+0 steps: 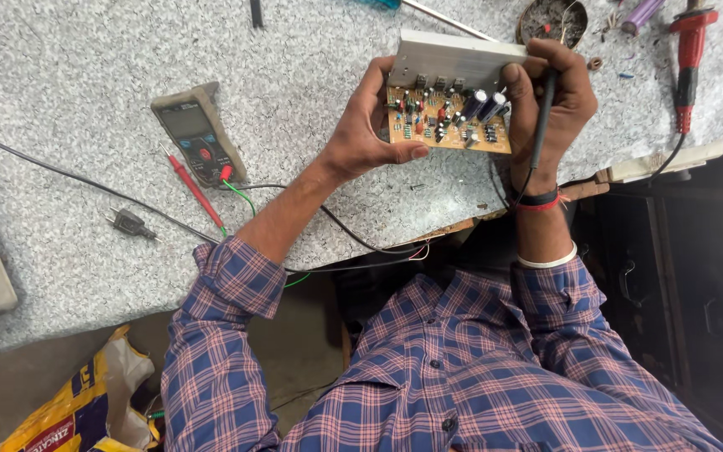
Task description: The person unscrews a circuit board mounted on a metal plate using a screwdriver, then solders components on the board with a soldering iron. They probe the board with multimeter test leads, reposition the board, and continue soldering and checking connections before screwing the board back onto the plate.
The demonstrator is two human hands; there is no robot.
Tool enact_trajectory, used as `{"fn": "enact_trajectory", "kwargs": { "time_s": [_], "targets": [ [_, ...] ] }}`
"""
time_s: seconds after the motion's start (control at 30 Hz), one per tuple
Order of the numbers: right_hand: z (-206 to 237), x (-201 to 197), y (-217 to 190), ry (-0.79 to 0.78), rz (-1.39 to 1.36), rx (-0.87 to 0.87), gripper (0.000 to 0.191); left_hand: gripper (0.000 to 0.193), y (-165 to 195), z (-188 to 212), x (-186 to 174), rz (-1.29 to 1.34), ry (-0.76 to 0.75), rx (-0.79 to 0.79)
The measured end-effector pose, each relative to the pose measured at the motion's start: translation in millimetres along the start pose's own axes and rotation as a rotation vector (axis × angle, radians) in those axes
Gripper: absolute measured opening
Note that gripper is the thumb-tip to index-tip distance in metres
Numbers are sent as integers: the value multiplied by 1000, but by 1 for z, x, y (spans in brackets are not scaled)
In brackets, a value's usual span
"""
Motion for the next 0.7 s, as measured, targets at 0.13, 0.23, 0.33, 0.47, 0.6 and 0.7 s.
{"fn": "enact_trajectory", "kwargs": {
  "time_s": [0.13,0.23,0.33,0.47,0.6,0.7],
  "targets": [
    [0,0,-1,-8,16,-17,27,104,0,2,-1,-227,-20,-15],
    [2,0,-2,-10,-12,-5,26,101,4,2,-4,-455,-29,14],
    [2,0,-1,-5,17,20,25,105,14,2,-4,-765,22,137],
    [-2,11,0,-88,-9,37,35,110,19,6,1,-1038,151,213],
    [-5,23,-9,-163,170,18,51,106,28,10,-14,-1110,317,211],
    [-2,39,-19,-279,345,-24,66,111,39,15,-28,-1183,409,191]
  ]
}}
Point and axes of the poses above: each hand's wrist, its own z-axis away from the middle knuckle, its own x-axis out of the palm, y = z × x, the point moved 10 cm from there along -z, towards the middle knuckle, and after that the axes turned 8 degrees about -y, right-handed, at the moved point
